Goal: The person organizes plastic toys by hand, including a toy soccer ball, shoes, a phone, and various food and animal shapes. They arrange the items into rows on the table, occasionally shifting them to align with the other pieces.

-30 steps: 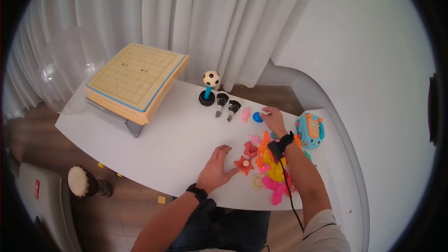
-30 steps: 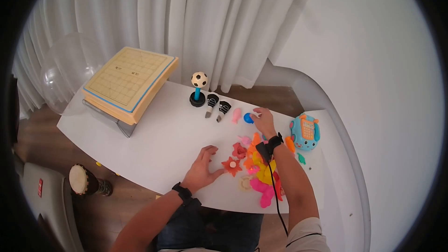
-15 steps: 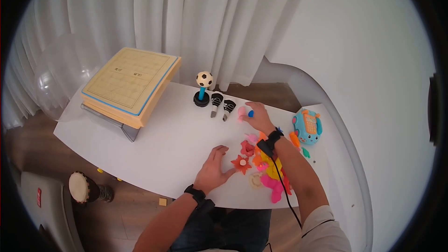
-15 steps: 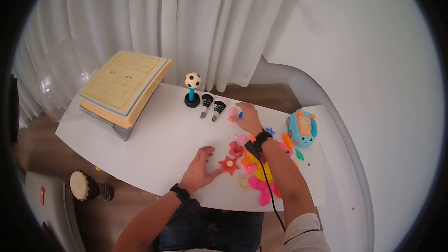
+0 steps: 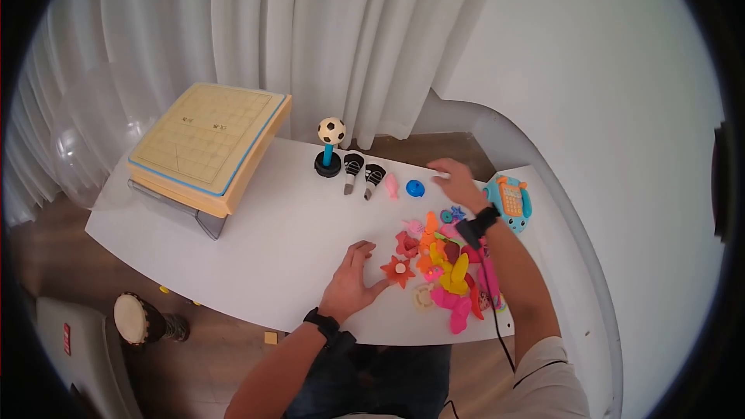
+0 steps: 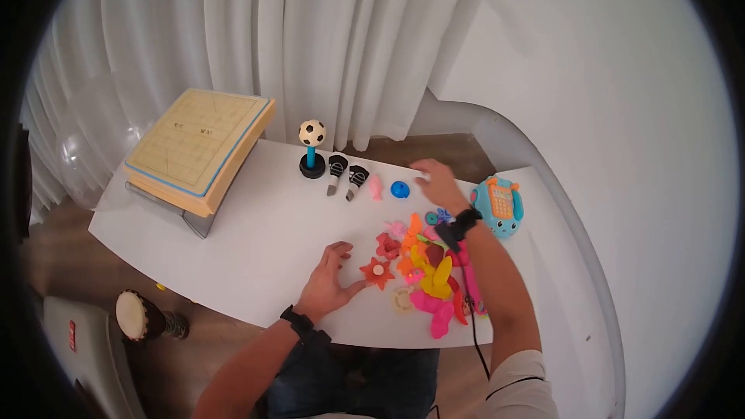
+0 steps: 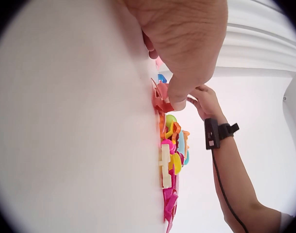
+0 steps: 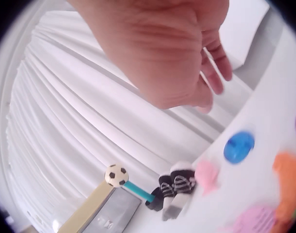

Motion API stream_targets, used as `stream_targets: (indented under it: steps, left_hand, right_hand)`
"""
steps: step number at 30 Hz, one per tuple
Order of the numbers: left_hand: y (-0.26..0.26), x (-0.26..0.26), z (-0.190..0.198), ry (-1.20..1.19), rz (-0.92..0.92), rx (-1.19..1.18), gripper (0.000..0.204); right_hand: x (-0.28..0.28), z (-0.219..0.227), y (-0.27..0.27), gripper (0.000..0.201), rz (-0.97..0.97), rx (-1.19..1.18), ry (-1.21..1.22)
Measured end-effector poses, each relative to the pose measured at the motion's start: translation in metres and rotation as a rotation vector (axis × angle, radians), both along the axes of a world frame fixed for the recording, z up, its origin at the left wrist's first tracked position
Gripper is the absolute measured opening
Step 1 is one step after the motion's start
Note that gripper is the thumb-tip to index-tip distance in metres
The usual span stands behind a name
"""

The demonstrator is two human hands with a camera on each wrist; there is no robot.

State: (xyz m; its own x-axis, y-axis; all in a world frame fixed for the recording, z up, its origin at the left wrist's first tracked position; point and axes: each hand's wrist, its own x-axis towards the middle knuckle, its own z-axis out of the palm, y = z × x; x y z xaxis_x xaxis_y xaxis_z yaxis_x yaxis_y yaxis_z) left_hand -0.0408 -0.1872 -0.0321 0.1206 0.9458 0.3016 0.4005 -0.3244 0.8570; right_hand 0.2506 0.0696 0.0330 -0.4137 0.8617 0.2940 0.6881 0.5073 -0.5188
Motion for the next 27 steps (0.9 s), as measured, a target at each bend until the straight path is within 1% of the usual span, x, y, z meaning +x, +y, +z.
stream_targets:
  steps: [1, 2, 4, 5, 7, 9, 11, 14, 16, 17, 19, 20, 21, 23, 24, 26, 27]
  left_hand:
    - [0.0, 0.0, 0.0, -0.008, 0.0, -0.002, 0.078]
    - [0.0, 0.0, 0.0, -0.007, 0.001, 0.0, 0.078]
    - [0.0, 0.0, 0.0, -0.011, -0.003, 0.005, 0.078]
    - [0.0, 0.0, 0.0, -0.011, -0.002, -0.001, 0.078]
    - [0.0, 0.001, 0.0, -0.012, -0.005, -0.004, 0.078]
    - [-0.001, 0.001, 0.0, 0.0, -0.001, -0.001, 0.078]
    - [0.0, 0.001, 0.0, 0.011, 0.0, 0.001, 0.077]
    - [0.0, 0.001, 0.0, 0.023, 0.0, 0.0, 0.077]
    - [0.0, 0.001, -0.001, 0.024, -0.005, -0.002, 0.076]
    - [0.0, 0.002, -0.002, 0.02, -0.004, 0.005, 0.076]
    - [0.0, 0.002, -0.001, 0.018, -0.002, 0.016, 0.076]
    - [0.0, 0.001, 0.0, 0.027, -0.003, 0.01, 0.075]
    - [-0.001, 0.001, 0.0, 0.036, -0.003, 0.001, 0.075]
    - [-0.001, 0.002, -0.003, 0.04, 0.0, 0.009, 0.076]
    - [0.0, 0.002, -0.004, 0.04, 0.002, 0.02, 0.077]
    - [-0.001, 0.0, -0.002, 0.051, -0.003, 0.005, 0.075]
    - [0.0, 0.0, -0.001, 0.06, -0.007, -0.012, 0.073]
  right_hand:
    - [0.02, 0.013, -0.004, 0.025, -0.056, 0.045, -0.123]
    - [0.045, 0.016, -0.005, 0.021, -0.128, 0.106, -0.287]
    - [0.08, 0.025, -0.029, 0.023, -0.228, 0.088, -0.659]
    - [0.086, 0.022, -0.038, 0.023, -0.233, 0.089, -0.664]
    - [0.097, 0.015, -0.054, 0.029, -0.402, -0.127, -0.833]
    - [0.106, -0.001, -0.058, 0.031, -0.395, -0.152, -0.817]
    - [0.106, -0.004, -0.063, 0.032, -0.387, -0.179, -0.796]
    - [0.1, -0.005, -0.067, 0.029, -0.379, -0.125, -0.762]
    - [0.092, -0.003, -0.059, 0.021, -0.217, 0.015, -0.573]
    - [0.078, 0.006, -0.061, 0.021, -0.22, 0.017, -0.57]
    - [0.048, 0.021, -0.065, 0.022, -0.12, -0.154, -0.453]
    - [0.04, 0.025, -0.066, 0.026, -0.147, -0.185, -0.469]
    - [0.043, 0.019, -0.061, 0.026, -0.145, -0.185, -0.466]
    - [0.052, -0.001, -0.048, 0.03, -0.147, -0.04, -0.469]
    - [0.058, -0.007, -0.044, 0.03, -0.147, -0.04, -0.466]
    - [0.064, -0.012, -0.042, 0.034, -0.098, -0.215, -0.487]
    - [0.067, -0.014, -0.041, 0.034, -0.097, -0.212, -0.486]
